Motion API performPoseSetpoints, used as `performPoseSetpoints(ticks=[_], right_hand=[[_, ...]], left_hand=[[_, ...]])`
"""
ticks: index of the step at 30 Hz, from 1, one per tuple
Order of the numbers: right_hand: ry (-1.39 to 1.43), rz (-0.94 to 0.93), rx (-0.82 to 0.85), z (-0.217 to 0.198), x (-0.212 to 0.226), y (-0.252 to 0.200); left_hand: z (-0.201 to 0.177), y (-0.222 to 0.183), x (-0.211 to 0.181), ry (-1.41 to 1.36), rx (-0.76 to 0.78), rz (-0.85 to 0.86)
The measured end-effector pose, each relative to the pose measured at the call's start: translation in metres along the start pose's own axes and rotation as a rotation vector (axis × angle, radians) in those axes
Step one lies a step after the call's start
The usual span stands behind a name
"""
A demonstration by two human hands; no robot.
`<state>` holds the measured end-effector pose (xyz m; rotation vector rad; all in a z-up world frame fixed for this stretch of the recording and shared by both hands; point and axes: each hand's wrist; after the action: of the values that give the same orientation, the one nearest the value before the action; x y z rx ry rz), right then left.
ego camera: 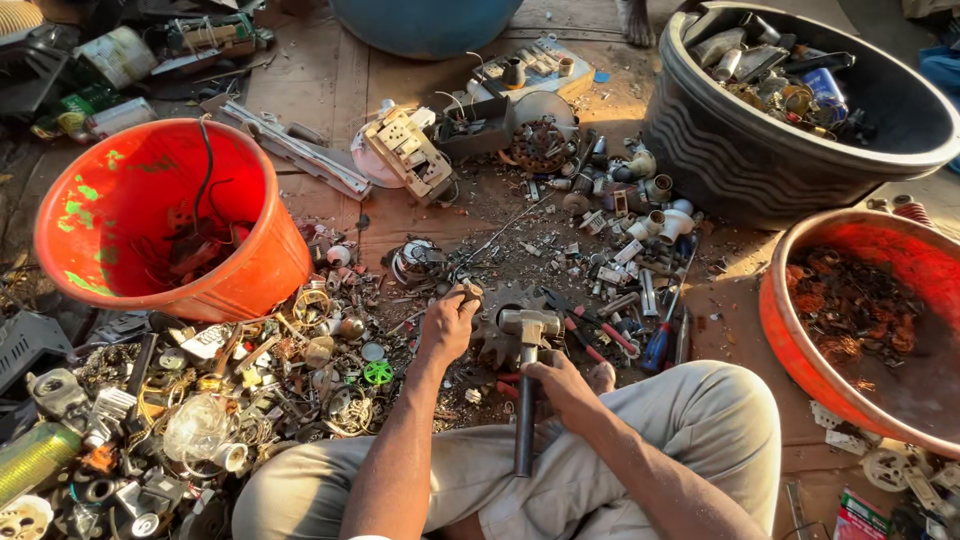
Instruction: The person sits on the ground surrounded by scrap metal and uses a hammer to repeatedly strike a metal gear-like object, breaking it into smaller pieces. The person occasionally uses pliers to hold or adjust the metal parts during the process.
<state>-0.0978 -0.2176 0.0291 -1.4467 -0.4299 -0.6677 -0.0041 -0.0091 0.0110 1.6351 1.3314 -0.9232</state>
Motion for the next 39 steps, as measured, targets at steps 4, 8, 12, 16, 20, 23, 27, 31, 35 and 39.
performPoseSetpoints(ticks=[4, 8, 12, 16, 20, 23, 27, 31, 35, 39], right_hand=[[0.298, 0.095, 0.078, 0.004, -0.003, 0.012], [0.226, 0.176, 0.110, -0.003, -0.005, 0.018], [0.069, 0.149, 0.079, -0.002, -0.006, 0.013], [0.111, 0.175, 0.085, 0.000, -0.001, 0.006], [0.113, 0.188, 0.084, 0.001, 0.000, 0.006], [0.120, 0.184, 0.100, 0.001, 0.001, 0.004], [0.135, 0.159, 0.090, 0.003, 0.004, 0.001], [0.112, 0.052, 0.037, 0.000, 0.003, -0.003], [-0.151, -0.232, -0.076, 0.001, 0.014, -0.028], [-0.410, -0.563, -0.280, 0.001, 0.040, -0.076]], left_hand=[[0.002, 0.001, 0.002, -0.003, 0.001, 0.058], [0.009, -0.001, 0.012, 0.026, 0.060, 0.039], [0.013, -0.002, 0.019, 0.055, 0.039, 0.083], [0.014, 0.000, 0.020, 0.083, 0.083, 0.024], [0.015, 0.001, 0.019, 0.119, 0.090, 0.025], [0.015, 0.001, 0.020, 0.119, 0.099, 0.080], [0.015, 0.002, 0.020, 0.102, 0.066, 0.171], [0.015, 0.004, 0.024, 0.185, 0.116, 0.239], [0.016, 0.007, 0.027, 0.181, 0.105, 0.272], [0.017, 0.008, 0.028, 0.299, 0.158, 0.316]])
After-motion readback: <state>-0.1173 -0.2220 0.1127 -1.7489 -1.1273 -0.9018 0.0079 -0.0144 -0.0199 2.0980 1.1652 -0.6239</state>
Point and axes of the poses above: each hand's wrist, its own y-axis towards the middle knuckle, its own z-axis out of the palm, x = y × z, and after that the axes turned 1 degree about -y, right-handed
